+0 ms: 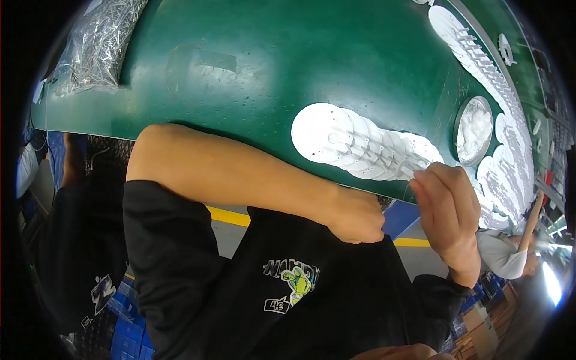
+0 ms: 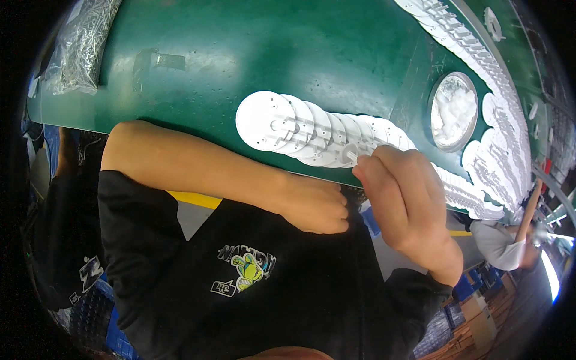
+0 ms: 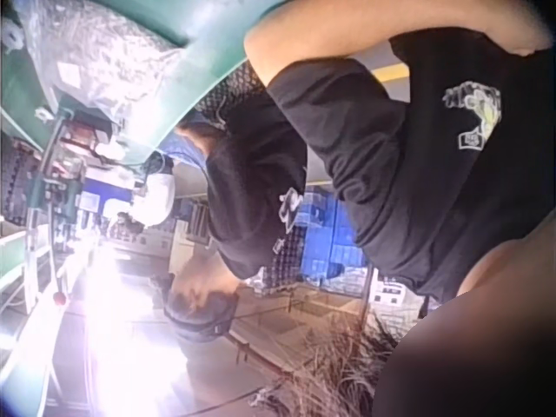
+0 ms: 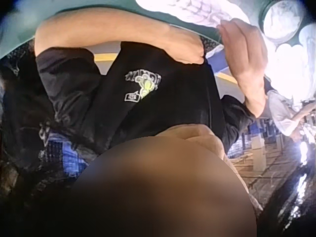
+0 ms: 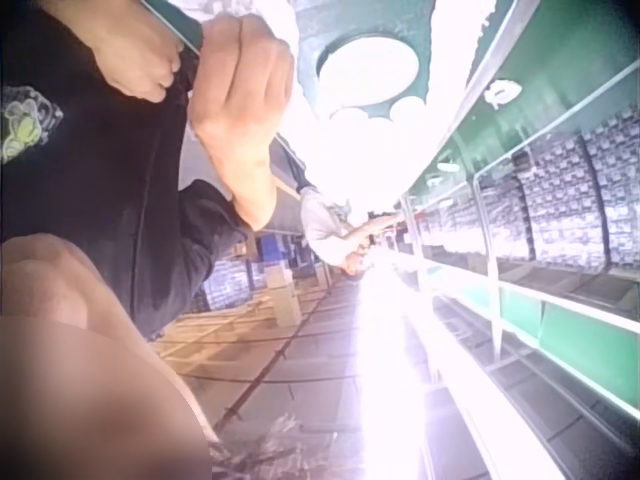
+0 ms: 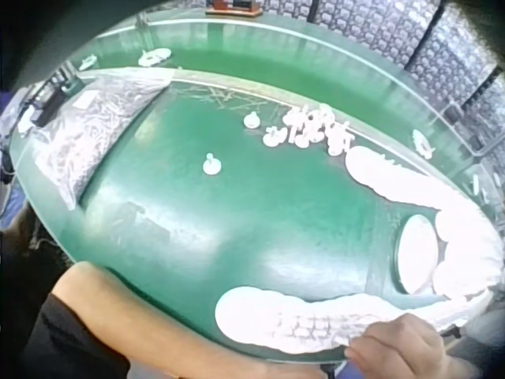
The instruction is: Manually assembling small white plastic components on a production line table.
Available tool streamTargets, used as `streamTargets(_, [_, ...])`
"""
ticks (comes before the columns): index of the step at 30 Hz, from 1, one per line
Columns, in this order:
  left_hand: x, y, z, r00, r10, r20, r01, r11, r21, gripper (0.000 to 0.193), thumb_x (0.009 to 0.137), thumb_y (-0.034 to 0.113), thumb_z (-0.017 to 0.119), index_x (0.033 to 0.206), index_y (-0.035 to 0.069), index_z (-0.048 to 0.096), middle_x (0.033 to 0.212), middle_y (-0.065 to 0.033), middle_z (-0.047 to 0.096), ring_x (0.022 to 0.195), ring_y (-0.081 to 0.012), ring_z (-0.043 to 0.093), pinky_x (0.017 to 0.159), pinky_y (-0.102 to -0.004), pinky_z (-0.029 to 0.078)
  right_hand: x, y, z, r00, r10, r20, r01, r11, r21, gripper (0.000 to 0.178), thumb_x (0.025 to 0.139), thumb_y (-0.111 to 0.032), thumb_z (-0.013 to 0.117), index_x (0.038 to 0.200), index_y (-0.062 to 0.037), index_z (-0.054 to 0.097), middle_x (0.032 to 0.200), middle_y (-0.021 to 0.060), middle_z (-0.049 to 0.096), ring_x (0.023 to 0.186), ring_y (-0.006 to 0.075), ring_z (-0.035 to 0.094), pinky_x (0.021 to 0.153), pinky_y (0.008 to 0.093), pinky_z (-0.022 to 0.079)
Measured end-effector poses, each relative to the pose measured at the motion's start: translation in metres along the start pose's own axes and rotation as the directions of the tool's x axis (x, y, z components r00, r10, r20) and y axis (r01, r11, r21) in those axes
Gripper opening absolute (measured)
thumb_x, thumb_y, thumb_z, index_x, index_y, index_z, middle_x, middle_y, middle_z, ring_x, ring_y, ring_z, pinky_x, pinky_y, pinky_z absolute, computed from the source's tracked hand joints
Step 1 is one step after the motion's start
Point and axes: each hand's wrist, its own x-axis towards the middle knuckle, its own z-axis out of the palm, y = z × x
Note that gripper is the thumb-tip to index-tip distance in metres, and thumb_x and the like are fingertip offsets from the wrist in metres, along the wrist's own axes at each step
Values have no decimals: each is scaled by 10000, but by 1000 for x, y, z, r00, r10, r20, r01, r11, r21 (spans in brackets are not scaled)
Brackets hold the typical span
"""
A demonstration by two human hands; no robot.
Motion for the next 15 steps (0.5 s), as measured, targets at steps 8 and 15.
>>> streamTargets(8, [1,-2,5,999,-17,-41,17,1000,-8,174,745,176,587,682,16,610,661,-188,624,665,-376,626,611,-467,501,13,-4,-4,994,-91,59,95,993,-75,319,644,8,709,940,43,593,866,127,566,666,241,547,534,333,423])
streamTargets(15, [-1,0,4,999,-42,10,42,999,13,175,736,180,586,698,20,645,691,-178,644,677,-370,637,607,-464,505,28,-7,-9,974,-151,169,168,982,-90,314,648,-40,710,936,37,609,841,107,567,649,220,537,511,327,371])
